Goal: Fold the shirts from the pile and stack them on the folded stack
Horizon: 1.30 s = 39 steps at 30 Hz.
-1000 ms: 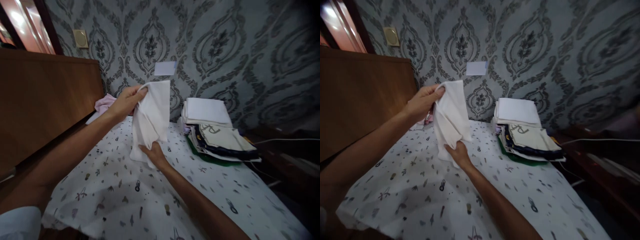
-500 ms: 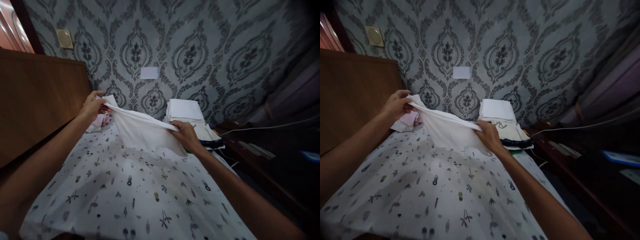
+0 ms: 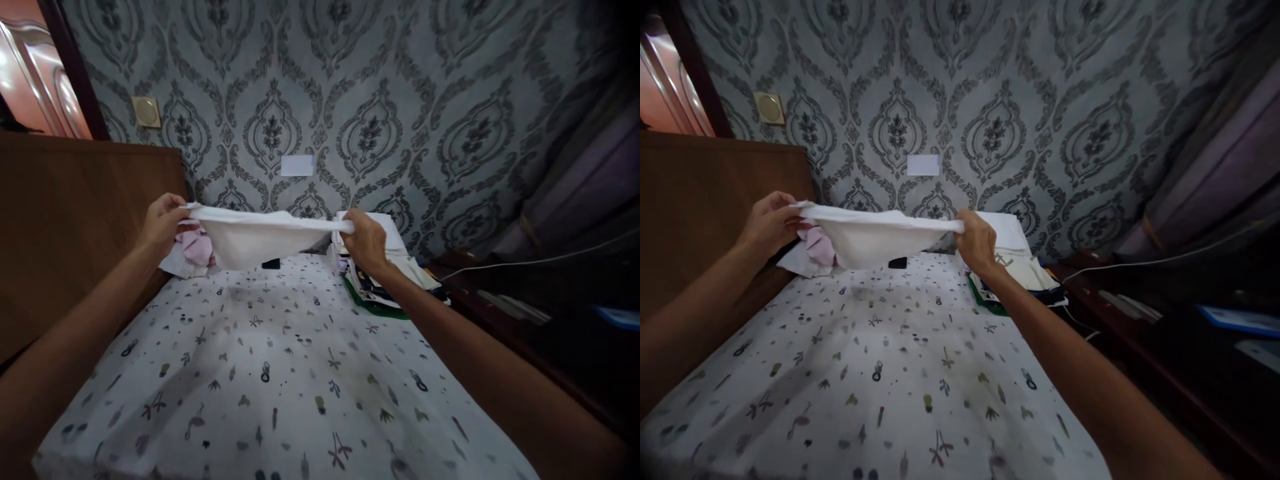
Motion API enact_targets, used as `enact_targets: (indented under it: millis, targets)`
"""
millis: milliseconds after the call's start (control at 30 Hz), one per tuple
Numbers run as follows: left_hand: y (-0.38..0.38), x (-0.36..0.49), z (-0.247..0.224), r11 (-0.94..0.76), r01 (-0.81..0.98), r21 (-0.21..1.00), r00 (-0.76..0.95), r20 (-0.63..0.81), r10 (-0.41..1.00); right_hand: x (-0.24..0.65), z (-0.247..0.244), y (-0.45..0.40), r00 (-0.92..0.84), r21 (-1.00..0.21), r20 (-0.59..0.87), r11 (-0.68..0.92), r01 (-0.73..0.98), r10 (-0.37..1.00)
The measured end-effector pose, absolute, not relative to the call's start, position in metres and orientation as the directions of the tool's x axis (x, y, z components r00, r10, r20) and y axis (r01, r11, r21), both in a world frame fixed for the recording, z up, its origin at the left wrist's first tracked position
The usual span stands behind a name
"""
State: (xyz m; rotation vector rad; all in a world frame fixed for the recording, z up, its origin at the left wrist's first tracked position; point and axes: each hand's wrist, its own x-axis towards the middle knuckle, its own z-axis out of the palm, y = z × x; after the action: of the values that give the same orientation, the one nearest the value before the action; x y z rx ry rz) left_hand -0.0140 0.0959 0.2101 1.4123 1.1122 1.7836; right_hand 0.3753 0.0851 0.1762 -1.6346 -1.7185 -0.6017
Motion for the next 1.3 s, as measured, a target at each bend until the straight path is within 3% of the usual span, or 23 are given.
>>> enact_targets:
  millis: [67, 167, 267, 333, 433, 533, 633, 733, 967, 1100, 1300]
  targets:
    - [0.080, -0.029, 0.184, -0.350, 0.092, 0.932, -0.176, 0.361, 0.916, 0.382, 0.146, 0.056, -0.104, 0.002, 0.717, 0.147, 0.989, 0.689]
    - [0.049, -0.045, 0.129, 0.014, 0.287, 0.958, 0.009, -0.017, 1.000, 0.393, 0.082, 0.011, -0.289, 0.121, 0.545, 0.268, 0.956, 0.787]
    - [0.022, -0.051, 0.076, 0.279, 0.524, 0.805, 0.127, -0.398, 0.909, 0.398, 0.027, -0.024, -0.431, 0.058, 0.292, 0.434, 0.899, 0.854]
    - [0.012, -0.052, 0.055, 0.304, 0.623, 0.721, 0.172, -0.505, 0.846, 0.398, 0.005, -0.038, -0.451, -0.049, 0.177, 0.465, 0.884, 0.875]
    - [0.013, -0.052, 0.048, 0.224, 0.723, 0.653, 0.157, -0.472, 0.867, 0.397, -0.005, -0.045, -0.331, -0.239, 0.146, 0.358, 0.903, 0.932]
    - [0.026, -0.049, 0.050, 0.139, 0.799, 0.586, 0.093, -0.348, 0.933, 0.393, -0.001, -0.036, -0.083, -0.389, 0.101, 0.116, 0.914, 0.991]
    - [0.041, -0.043, 0.042, 0.111, 0.846, 0.522, 0.021, -0.241, 0.970, 0.389, 0.002, -0.010, 0.123, -0.371, -0.004, -0.116, 0.921, 0.992]
    - [0.047, -0.041, 0.028, 0.078, 0.870, 0.486, 0.005, -0.167, 0.986, 0.388, 0.003, 0.021, 0.202, -0.282, -0.025, -0.201, 0.938, 0.979]
    - [0.025, -0.052, 0.026, 0.170, 0.707, 0.687, 0.104, -0.338, 0.935, 0.393, 0.015, 0.049, 0.160, -0.263, 0.084, -0.133, 0.956, 0.983]
    - [0.020, -0.056, 0.034, 0.214, 0.604, 0.768, 0.145, -0.370, 0.918, 0.382, 0.007, 0.013, 0.146, -0.423, 0.149, -0.071, 0.904, 0.978]
    - [0.035, -0.056, 0.044, 0.257, 0.447, 0.857, 0.191, -0.372, 0.908, 0.374, -0.020, -0.059, -0.084, -0.571, 0.145, 0.153, 0.807, 0.986]
